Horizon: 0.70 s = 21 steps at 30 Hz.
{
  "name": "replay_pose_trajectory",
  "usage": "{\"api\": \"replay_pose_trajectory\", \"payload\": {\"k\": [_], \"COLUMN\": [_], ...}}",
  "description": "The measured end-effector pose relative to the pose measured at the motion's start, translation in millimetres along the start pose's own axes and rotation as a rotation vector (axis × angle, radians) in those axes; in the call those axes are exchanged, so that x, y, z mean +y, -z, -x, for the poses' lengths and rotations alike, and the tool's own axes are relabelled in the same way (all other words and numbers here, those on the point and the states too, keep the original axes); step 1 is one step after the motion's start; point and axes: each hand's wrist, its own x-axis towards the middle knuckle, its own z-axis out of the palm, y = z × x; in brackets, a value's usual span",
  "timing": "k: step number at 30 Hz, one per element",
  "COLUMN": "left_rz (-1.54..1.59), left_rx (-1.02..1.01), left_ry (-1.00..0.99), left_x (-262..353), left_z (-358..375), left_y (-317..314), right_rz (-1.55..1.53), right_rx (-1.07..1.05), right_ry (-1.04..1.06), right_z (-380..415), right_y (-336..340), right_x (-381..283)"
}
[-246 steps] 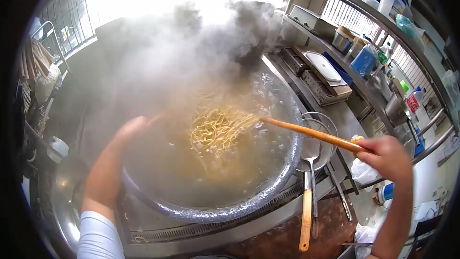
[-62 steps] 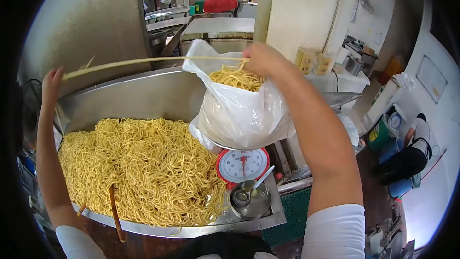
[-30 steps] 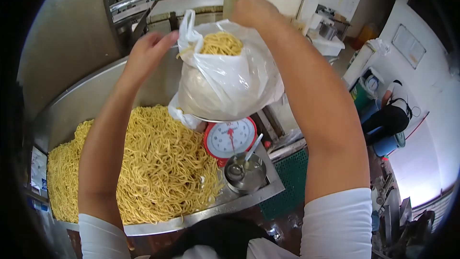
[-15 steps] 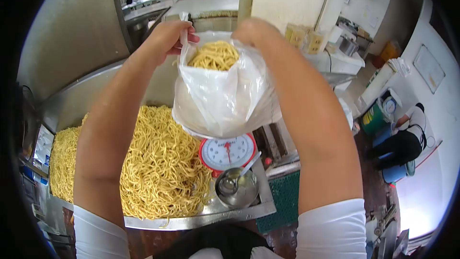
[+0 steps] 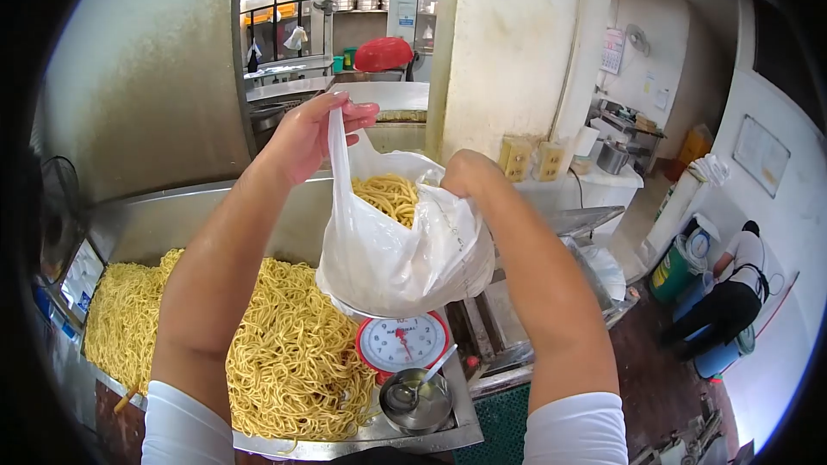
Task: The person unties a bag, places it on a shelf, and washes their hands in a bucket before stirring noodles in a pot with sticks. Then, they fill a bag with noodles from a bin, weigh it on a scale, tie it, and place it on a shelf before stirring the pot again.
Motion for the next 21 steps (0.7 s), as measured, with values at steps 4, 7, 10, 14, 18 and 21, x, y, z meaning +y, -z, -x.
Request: {"api": "replay_pose_trajectory", "payload": {"k": [4,7,10,14,18,21], "left_rz": [-0.049,-0.064,-0.056,-0.022,-0.027,-0.051], "left_rx": [0.113,0.165,0.208,0.036,0.072,0.066], "left_ry": [0.083,0.128,0.114,0.123,0.131,0.105], "left_x": [1,-3,-2,-4,-10,-9], "left_z": [7,13,20,23,23,22], "left_y": [11,25,27,25,8,6], "right_rz": [-0.401,-1.028,-0.89,-0.43,0.172,0.183], "right_rx": [0.203,0.08,-0.004,0.426,0.644,0.227], "right_ry": [-0.006,-0.011,-0.016,-0.017,0.128,0.091], "right_z": [5,20,38,70,80,61], "right_y": [15,28,38,34,31,18], "right_x": [-1,-1,-12,-44,-70,-65]}}
